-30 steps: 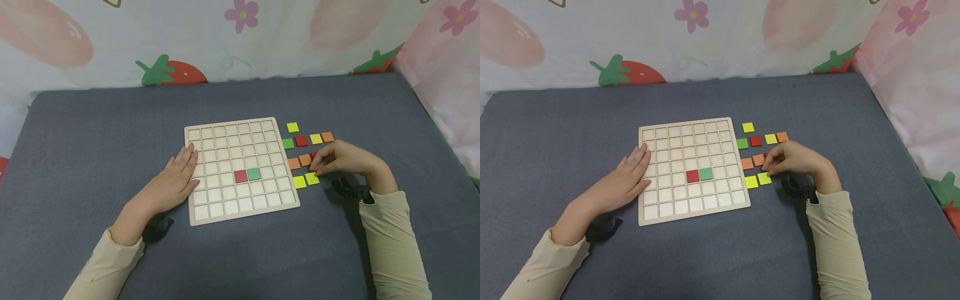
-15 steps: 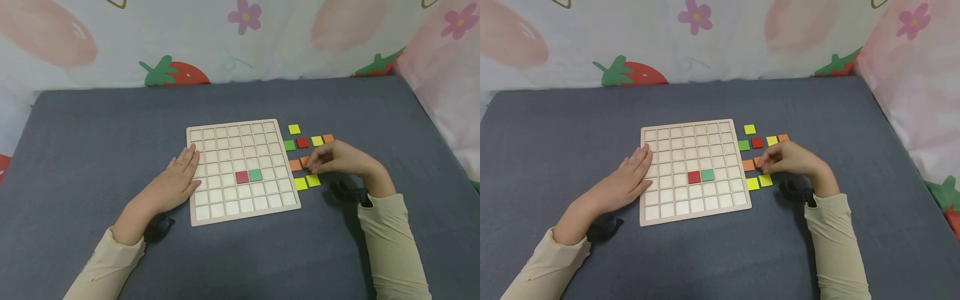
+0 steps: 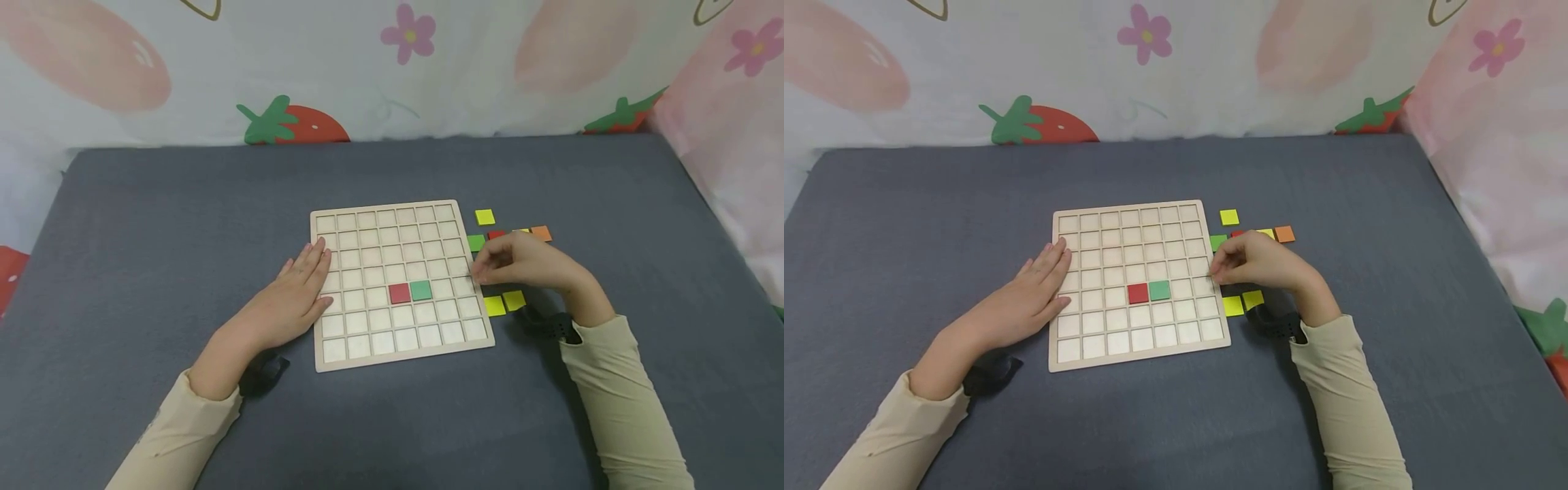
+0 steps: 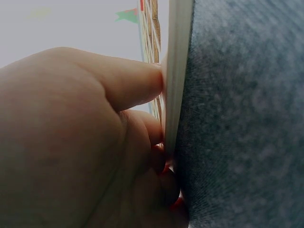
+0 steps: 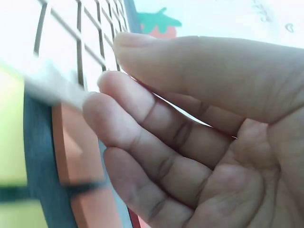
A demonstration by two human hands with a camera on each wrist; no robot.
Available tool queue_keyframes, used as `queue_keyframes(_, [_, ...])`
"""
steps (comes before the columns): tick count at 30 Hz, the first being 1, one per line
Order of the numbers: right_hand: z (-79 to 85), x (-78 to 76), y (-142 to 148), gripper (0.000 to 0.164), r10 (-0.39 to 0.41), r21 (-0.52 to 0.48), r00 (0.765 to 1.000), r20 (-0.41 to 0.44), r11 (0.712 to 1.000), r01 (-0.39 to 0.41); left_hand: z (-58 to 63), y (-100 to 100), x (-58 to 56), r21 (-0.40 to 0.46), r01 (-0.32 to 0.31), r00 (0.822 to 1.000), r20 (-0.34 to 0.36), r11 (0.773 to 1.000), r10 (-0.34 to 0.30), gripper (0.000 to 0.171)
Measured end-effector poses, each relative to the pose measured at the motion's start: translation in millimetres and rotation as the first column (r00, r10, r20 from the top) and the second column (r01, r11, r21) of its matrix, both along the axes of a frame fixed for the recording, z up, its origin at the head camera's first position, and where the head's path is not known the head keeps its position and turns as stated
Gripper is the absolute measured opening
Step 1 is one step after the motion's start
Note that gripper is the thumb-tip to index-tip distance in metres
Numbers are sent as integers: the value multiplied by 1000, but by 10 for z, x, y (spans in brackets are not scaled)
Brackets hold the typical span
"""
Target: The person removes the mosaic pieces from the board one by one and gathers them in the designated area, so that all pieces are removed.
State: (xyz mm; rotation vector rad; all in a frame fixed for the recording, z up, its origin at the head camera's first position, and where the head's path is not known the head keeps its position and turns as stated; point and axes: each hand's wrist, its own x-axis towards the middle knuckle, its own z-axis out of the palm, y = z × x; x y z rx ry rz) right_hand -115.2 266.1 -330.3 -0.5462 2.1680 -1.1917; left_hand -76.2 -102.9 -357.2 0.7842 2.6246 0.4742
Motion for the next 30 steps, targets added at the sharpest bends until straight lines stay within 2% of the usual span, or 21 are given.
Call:
queue_keyframes(4, [1, -21, -133, 11, -5, -6, 1000, -16, 1000, 5, 7, 5, 6, 1, 1, 1000, -12, 1000, 0, 65])
queue_keyframes(11, [3, -60, -344, 9, 54, -12, 993, -102, 998, -55, 7, 4, 8, 0, -1, 1000, -18, 1000, 1, 64])
queue_keyframes(18, [17, -82, -533, 7, 87, -20, 990, -114, 996, -90, -2, -1, 6, 1, 2, 1000, -29, 1000, -2, 64])
queue_keyframes(30, [-79, -137, -763, 7, 163, -47, 973, -165, 984, -173, 6, 2, 8, 6, 2, 1000, -25, 1000, -2, 64])
